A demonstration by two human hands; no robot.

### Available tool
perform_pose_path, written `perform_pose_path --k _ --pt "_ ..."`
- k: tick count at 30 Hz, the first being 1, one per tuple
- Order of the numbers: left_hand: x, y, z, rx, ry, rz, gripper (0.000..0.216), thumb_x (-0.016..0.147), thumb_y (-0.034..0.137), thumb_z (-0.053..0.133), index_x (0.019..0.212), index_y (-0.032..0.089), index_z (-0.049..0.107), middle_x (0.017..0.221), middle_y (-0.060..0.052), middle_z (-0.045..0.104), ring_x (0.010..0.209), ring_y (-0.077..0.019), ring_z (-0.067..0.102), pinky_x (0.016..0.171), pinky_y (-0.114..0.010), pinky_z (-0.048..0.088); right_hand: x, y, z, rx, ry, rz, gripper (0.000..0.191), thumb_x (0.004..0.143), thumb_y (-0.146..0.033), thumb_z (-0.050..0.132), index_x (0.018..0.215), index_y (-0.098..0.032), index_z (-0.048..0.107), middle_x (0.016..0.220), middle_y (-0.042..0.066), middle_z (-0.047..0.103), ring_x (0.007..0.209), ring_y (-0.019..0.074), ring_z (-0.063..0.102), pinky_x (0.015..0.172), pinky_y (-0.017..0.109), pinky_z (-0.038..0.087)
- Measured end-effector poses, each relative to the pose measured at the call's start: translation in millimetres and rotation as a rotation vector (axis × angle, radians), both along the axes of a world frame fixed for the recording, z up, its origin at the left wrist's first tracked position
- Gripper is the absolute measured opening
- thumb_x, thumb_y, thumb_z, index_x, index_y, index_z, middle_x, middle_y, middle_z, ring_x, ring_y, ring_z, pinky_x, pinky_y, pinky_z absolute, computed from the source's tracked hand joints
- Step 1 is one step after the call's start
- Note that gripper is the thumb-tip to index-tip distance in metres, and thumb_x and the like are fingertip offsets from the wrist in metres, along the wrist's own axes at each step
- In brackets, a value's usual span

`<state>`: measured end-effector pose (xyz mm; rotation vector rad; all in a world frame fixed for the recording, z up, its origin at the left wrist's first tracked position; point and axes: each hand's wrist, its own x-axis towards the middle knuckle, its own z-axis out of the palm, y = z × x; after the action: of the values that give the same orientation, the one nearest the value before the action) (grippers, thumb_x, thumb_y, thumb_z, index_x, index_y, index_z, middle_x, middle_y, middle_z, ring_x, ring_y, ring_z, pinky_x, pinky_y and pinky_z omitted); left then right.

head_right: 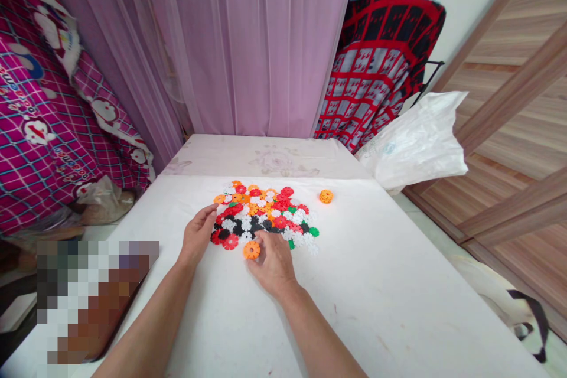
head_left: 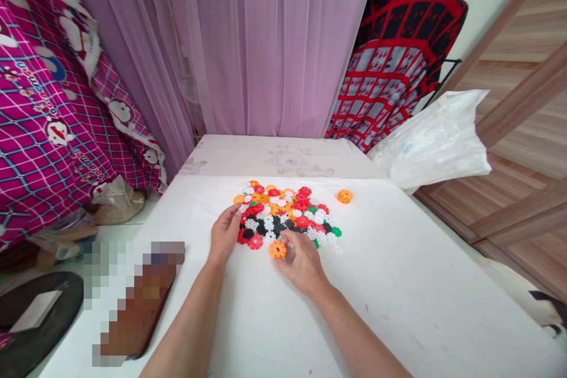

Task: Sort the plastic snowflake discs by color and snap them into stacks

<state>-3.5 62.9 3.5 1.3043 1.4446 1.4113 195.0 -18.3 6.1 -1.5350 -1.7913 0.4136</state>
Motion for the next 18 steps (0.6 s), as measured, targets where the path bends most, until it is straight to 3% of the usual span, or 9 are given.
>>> perform_pose_path --k 7,11,18 --pt "0 0 -0.6 0.000 0.001 0.003 0.039 0.082 0.044 0.055 0.110 0.020 0.067 0.112 -0.007 0.072 0.107 -0.0217 0.065 0.100 -0.038 0.046 -1 -2 -1.8 0.048 0.005 0.010 0.047 0.066 -0.023 0.068 0.112 -0.022 0.060 0.099 0.004 0.068 0.096 0.0236 0.060 0.092 0.040 0.044" --pt "1 0 0.4 -0.002 -0.002 0.011 0.037 0.082 0.042 0.056 0.109 0.021 0.068 0.113 -0.006 0.072 0.109 -0.0214 0.064 0.101 -0.038 0.045 6 2 1.3 0.133 0.007 -0.002 0.029 0.078 -0.028 0.060 0.106 -0.024 0.064 0.098 0.005 0.070 0.095 0.0223 0.061 0.089 0.038 0.046" --pt "1 -1 2.2 0.003 -0.002 0.005 0.035 0.083 0.042 0.056 0.108 0.022 0.068 0.114 -0.005 0.072 0.111 -0.0212 0.063 0.103 -0.038 0.045 34 43 5.5 0.171 -0.180 -0.164 0.021 0.083 -0.025 0.055 0.093 -0.025 0.074 0.103 0.005 0.068 0.097 0.0222 0.058 0.090 0.037 0.044"
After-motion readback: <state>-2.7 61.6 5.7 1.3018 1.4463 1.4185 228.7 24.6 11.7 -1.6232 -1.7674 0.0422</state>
